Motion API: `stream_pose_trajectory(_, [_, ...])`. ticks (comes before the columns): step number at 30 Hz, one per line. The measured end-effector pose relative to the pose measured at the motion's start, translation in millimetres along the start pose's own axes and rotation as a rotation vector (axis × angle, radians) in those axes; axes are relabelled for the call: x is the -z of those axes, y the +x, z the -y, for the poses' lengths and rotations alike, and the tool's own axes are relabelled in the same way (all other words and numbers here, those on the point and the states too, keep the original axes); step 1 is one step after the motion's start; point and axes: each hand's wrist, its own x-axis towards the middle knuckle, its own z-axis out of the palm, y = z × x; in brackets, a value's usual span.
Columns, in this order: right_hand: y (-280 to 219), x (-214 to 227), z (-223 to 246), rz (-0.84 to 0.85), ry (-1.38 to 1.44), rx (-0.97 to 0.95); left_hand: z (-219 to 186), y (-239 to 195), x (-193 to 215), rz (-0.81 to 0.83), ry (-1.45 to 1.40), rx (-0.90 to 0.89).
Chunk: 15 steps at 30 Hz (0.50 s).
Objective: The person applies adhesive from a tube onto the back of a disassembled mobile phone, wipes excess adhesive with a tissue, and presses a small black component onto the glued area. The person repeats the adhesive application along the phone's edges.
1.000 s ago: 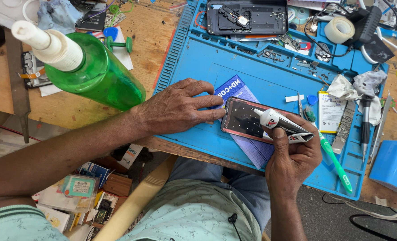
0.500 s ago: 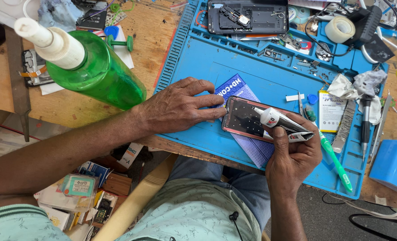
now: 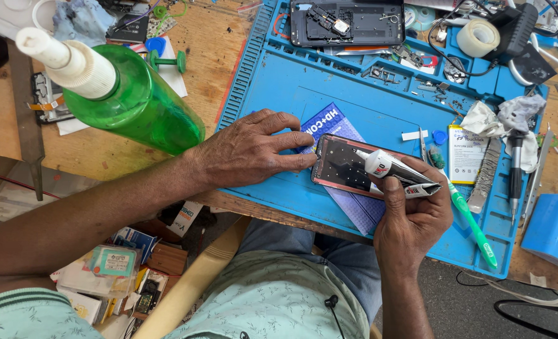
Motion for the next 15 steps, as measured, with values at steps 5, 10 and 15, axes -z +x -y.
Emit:
stream_pose_trajectory(5, [0.1,-0.5,0.1,0.006,-0.013,0.012,0.6,-0.1,-0.1,0.011,0.019,-0.008])
stream_pose_trajectory(10, [0.2,5.4,-0.1,-0.032,0.057,0.009,-6.1,1.9,7.8,-0.061,-0.16,0.097])
stream_pose_trajectory(15, [-4.7,36.5,9.3,-0.092,-0.004,0.091,-41.5,1.8,18.6,-0.009,-0.715,0.686])
